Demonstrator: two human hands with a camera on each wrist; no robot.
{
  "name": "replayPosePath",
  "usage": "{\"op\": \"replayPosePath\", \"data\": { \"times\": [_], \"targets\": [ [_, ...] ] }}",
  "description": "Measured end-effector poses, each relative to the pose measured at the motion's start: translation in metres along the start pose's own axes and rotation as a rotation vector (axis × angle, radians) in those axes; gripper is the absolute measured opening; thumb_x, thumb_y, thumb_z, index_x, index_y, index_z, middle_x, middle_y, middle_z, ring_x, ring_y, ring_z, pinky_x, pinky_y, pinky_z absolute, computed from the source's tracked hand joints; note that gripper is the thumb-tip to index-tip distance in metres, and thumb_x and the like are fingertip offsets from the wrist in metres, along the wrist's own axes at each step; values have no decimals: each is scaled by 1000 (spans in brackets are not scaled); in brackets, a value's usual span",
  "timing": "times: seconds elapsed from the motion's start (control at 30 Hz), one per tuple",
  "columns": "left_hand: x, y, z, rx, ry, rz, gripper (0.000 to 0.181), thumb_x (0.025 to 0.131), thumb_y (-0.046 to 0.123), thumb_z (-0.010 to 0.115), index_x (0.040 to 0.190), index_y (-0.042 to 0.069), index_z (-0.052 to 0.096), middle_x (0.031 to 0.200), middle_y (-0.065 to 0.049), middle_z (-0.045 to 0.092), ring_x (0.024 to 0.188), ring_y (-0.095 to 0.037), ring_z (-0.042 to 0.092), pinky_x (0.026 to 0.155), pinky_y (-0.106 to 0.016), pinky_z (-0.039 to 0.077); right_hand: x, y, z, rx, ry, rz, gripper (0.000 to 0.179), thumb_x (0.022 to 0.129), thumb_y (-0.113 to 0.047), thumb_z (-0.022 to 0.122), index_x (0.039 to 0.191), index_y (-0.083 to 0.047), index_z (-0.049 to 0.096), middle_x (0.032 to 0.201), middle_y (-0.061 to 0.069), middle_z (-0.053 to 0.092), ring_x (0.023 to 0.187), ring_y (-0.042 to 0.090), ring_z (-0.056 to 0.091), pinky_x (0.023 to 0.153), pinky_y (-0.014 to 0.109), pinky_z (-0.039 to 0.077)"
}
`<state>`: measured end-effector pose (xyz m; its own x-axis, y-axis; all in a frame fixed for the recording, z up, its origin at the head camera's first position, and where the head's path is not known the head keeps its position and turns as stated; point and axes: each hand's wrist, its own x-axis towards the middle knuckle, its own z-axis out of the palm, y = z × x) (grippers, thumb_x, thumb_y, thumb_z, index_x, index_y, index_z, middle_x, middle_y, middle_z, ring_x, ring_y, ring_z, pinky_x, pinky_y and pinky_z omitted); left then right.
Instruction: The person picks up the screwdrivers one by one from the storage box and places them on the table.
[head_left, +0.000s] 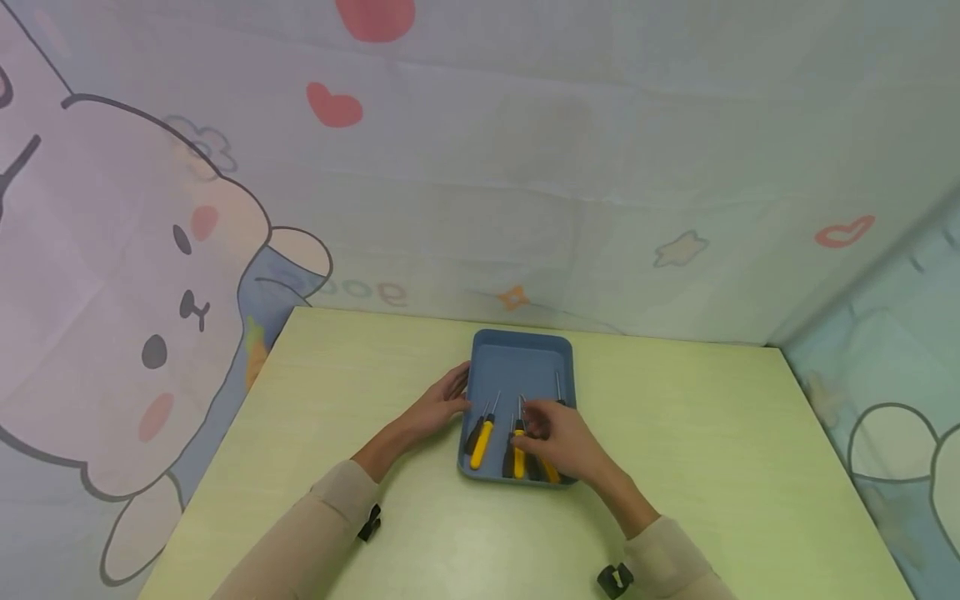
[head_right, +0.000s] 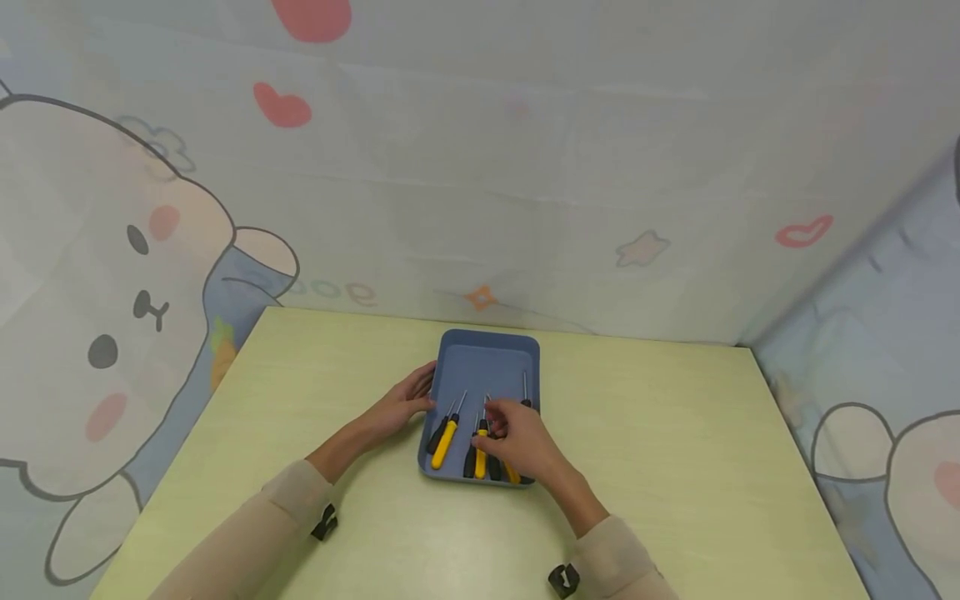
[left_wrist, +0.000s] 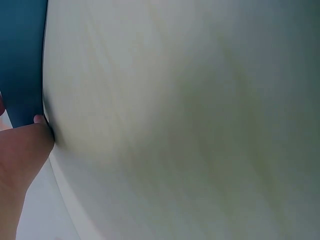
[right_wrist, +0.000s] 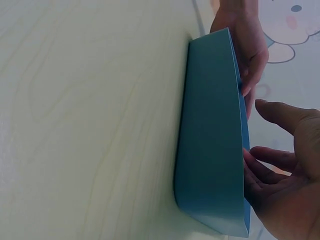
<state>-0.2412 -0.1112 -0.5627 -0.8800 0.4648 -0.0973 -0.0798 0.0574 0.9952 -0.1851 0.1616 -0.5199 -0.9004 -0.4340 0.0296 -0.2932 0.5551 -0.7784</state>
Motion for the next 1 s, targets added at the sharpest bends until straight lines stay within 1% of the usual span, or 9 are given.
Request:
{"op": "replayPosePath", "data": {
  "times": [0.17,0.33,0.47,0.6,0.77,0.93,1.0],
  "targets": [
    [0,1,0,8,-11,16,76,104,-8,48,169,-2,8,176,-20,10,163,-33,11,130,-46,19,1,1,4,-40,12,1,57,92,-23,85,134,9,64,116,18,72,99,28,70,88,44,62],
    [0,0,-1,7,-21,22,77,104,-9,48,169,-2,7,176,-19,8,163,-32,11,130,-45,19,1,0,8,-71,27,35,56,90,-22,86,132,8,65,113,14,73,96,22,70,86,40,62],
    [0,0,-2,14,-24,21,77,104,-8,48,169,-1,7,176,-19,7,163,-32,10,130,-45,18,2,-3,12,-76,34,64,53,89,-18,87,130,9,66,110,13,74,94,21,70,85,39,62],
    [0,-1,-2,19,-27,23,77,104,-8,48,169,-1,7,176,-19,7,163,-32,9,130,-46,18,3,-8,14,-102,37,77,46,89,-15,87,124,8,68,102,10,73,89,19,67,81,36,61],
    [-1,0,-1,27,-24,21,77,104,-7,48,169,0,8,177,-18,8,163,-31,10,130,-45,18,5,-11,17,-152,34,72,35,87,-12,87,112,5,69,89,6,67,79,15,59,72,31,54],
    [-1,0,-1,30,-23,20,77,105,-6,48,169,0,7,177,-18,8,163,-31,10,130,-46,18,6,-12,20,-185,39,55,32,84,-7,87,109,4,70,87,6,66,78,15,58,72,33,53],
    [0,-2,-2,27,-28,23,76,105,-6,47,169,-1,6,177,-18,7,163,-31,9,130,-46,17,6,-12,21,-203,41,52,28,84,-5,87,104,3,70,86,5,66,77,15,58,71,33,54]
  ]
}}
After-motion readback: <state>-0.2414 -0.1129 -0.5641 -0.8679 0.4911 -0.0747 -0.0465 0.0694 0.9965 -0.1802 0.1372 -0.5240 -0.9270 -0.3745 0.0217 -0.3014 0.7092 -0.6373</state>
